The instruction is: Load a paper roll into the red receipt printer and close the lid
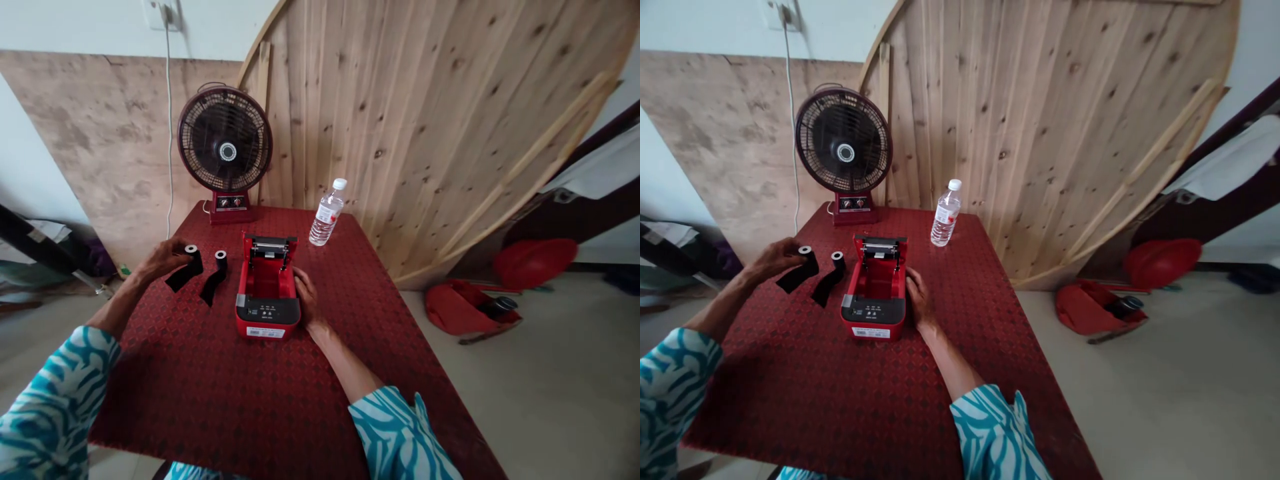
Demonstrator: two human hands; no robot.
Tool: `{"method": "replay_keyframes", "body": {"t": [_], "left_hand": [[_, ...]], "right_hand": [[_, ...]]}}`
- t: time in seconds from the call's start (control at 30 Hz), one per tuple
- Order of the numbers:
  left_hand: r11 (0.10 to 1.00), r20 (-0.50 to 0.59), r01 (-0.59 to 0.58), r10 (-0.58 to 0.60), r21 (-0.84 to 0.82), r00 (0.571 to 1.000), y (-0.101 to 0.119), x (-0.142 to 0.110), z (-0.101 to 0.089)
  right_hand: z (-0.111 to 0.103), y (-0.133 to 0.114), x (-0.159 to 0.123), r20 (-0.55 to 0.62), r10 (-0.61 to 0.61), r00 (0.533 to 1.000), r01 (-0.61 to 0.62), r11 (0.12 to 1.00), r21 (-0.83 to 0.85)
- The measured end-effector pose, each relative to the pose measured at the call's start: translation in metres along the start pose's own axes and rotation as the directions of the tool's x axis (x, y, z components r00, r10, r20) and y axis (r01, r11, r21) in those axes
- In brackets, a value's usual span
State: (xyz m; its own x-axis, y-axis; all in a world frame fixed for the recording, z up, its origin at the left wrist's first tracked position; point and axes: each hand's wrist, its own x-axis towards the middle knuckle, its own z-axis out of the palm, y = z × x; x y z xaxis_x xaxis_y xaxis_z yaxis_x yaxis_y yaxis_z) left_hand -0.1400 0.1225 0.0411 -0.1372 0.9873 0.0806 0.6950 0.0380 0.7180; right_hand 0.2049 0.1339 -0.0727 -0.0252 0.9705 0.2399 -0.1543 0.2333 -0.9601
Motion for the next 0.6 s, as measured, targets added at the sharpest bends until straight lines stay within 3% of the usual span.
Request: {"method": "replay_keyframes", "body": {"t": [0.1,0.23,0.4,0.6], "left_hand": [[1.0,0.057,-0.027,0.027,0.01,0.998,-0.017,0.004,0.019],[0.998,0.073,-0.047,0.044,0.038,0.996,-0.022,0.007,0.019],[0.985,0.135,-0.13,0.115,0.114,0.984,-0.002,0.011,0.014],[0.934,0.142,-0.174,0.135,0.312,0.981,0.026,0.02,0.038]], "right_hand": [[0.0,-0.001,0.0,-0.008,0.013,1.0,-0.013,1.0,-0.001],[-0.001,0.002,0.0,-0.011,0.016,1.0,-0.016,1.0,0.003],[0.0,0.004,0.002,-0.016,-0.004,1.0,0.004,1.0,-0.001],[0.001,0.003,0.001,-0.004,0.008,1.0,-0.008,1.0,0.023]]}}
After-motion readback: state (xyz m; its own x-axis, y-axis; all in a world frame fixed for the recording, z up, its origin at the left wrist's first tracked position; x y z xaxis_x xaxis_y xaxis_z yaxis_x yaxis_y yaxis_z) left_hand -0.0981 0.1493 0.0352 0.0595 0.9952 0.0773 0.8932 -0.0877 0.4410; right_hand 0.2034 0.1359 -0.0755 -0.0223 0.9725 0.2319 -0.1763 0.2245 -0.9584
